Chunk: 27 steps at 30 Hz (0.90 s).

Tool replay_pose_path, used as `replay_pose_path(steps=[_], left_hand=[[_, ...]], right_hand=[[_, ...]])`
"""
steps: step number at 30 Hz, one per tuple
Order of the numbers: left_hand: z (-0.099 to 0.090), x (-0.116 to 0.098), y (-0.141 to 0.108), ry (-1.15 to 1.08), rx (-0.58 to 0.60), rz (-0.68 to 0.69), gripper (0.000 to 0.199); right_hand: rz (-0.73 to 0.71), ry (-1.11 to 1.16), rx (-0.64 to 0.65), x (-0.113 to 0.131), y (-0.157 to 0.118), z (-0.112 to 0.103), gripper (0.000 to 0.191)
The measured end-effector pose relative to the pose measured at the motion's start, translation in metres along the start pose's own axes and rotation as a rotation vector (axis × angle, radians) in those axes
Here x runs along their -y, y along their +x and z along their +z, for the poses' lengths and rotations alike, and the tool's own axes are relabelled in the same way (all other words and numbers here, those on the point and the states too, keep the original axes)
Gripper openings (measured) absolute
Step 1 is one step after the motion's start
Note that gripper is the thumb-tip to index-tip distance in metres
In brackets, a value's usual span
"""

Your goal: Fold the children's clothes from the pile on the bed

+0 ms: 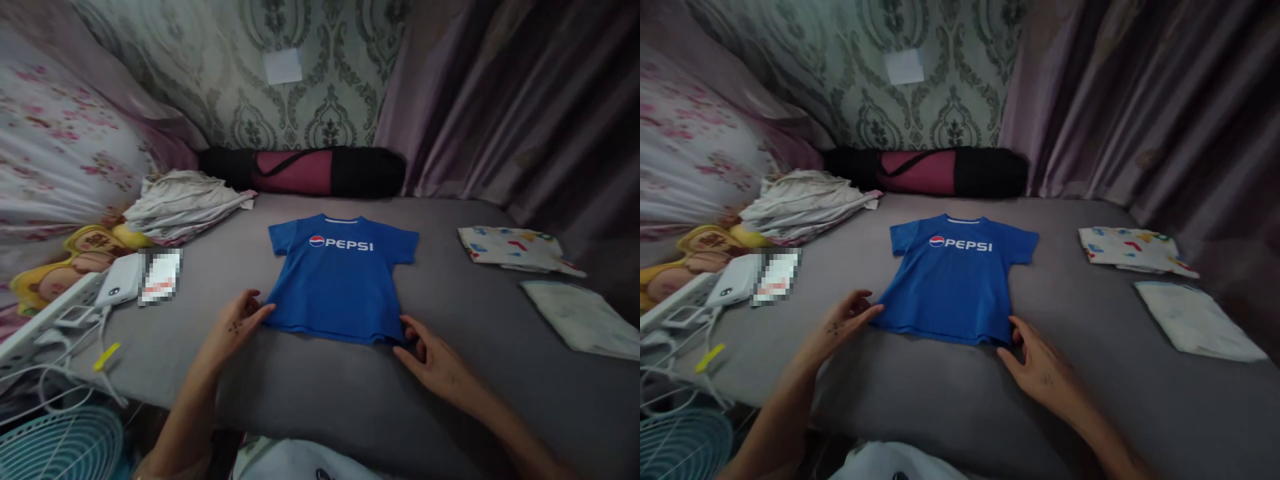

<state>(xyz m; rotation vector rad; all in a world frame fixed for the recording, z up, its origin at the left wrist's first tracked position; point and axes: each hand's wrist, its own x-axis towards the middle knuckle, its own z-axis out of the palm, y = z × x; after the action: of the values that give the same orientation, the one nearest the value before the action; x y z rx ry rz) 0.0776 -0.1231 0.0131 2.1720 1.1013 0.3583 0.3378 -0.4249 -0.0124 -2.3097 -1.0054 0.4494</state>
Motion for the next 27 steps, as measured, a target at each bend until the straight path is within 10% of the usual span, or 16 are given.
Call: replay_pose_path(steps=[13,21,27], left_hand=[[0.002,0.015,-0.014,-0.245,0.205,0.143,0.052],[0.012,0.006,-0.003,-0.038,0.037,0.064,0.040],[-0.010,0.025,0.001,0.202,-0.030,0.287,0.041]], right_hand=[[-0.027,-0.172,-0.172,0.007,0.002,0.023,0.047],[-0.043,-0.266,-0.230,0.016,-0.009,0.006,0.050],[-0.200,-0.480,-0.206,0.029,-0.021,-0.016,0.053]])
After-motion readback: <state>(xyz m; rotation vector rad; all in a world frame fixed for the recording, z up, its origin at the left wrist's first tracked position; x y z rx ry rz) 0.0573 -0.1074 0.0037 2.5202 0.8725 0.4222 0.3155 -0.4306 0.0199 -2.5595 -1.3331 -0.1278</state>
